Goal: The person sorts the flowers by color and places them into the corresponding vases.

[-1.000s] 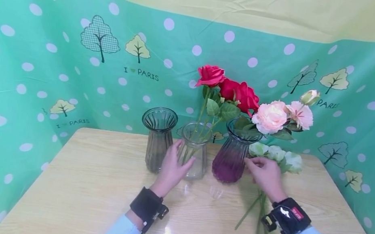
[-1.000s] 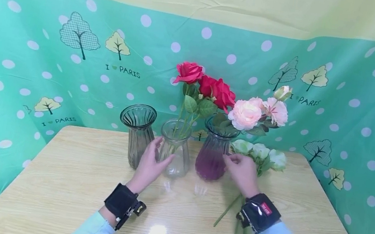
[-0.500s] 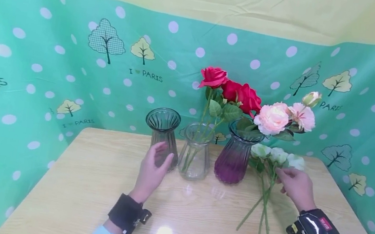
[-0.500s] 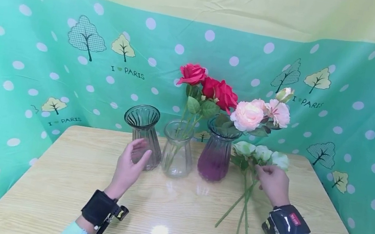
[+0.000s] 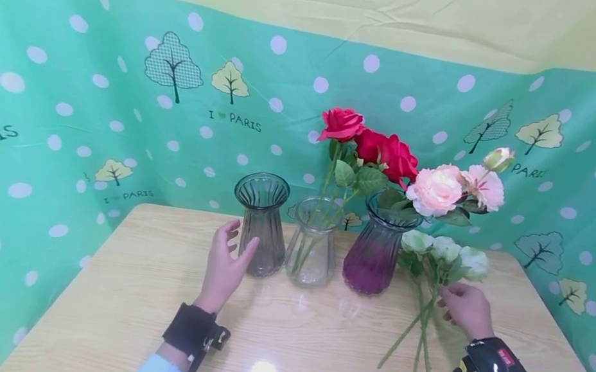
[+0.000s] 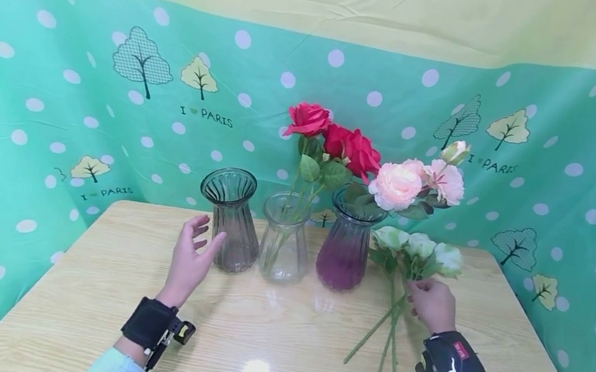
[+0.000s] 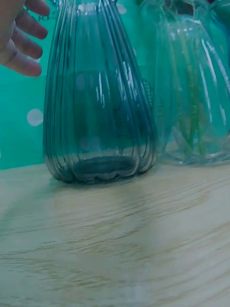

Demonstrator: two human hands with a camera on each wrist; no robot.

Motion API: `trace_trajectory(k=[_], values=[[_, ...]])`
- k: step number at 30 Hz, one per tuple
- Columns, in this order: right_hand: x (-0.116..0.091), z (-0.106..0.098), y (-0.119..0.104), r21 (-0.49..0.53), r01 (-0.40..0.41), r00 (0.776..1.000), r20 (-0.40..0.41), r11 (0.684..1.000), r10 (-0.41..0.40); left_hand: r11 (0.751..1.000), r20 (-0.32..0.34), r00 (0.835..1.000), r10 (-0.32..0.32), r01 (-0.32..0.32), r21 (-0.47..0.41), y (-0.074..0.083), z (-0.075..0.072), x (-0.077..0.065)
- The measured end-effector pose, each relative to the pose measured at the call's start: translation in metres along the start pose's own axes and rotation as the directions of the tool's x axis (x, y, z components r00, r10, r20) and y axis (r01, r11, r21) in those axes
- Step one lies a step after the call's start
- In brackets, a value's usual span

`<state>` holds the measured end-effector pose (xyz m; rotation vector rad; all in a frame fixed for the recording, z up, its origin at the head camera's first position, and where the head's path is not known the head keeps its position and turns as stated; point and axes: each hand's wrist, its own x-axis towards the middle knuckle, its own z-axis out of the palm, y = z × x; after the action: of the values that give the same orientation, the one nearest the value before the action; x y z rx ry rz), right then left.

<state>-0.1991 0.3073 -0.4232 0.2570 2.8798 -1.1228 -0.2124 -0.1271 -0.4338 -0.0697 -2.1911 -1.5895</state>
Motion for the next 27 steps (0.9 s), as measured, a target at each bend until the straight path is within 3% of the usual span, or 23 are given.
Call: trace_trajectory(k=[5, 8, 18, 27], values=[[0.008, 0.01, 0.002, -0.008, -0.007, 0.999, 0.033, 1.0, 0.008, 0.999, 0.067, 0.996, -0.052, 0.051, 0.012, -0.008, 0.005, 0.006], [0.012, 0.015, -0.001, -0.024, 0.011, 0.999, 0.045, 1.0, -0.01, 0.998, 0.067, 0.996, -0.055, 0.055, 0.013, -0.009, 0.006, 0.007], [0.025, 0.022, -0.003, -0.067, -0.011, 0.998, 0.06, 0.998, 0.015, 0.999, 0.062, 0.998, 0.015, -0.017, 0.028, -0.008, 0.007, 0.009], [0.027, 0.032, -0.003, -0.105, 0.046, 0.998, 0.047, 0.993, -0.041, 0.996, 0.055, 0.997, 0.051, -0.055, 0.07, -0.014, 0.008, 0.014]])
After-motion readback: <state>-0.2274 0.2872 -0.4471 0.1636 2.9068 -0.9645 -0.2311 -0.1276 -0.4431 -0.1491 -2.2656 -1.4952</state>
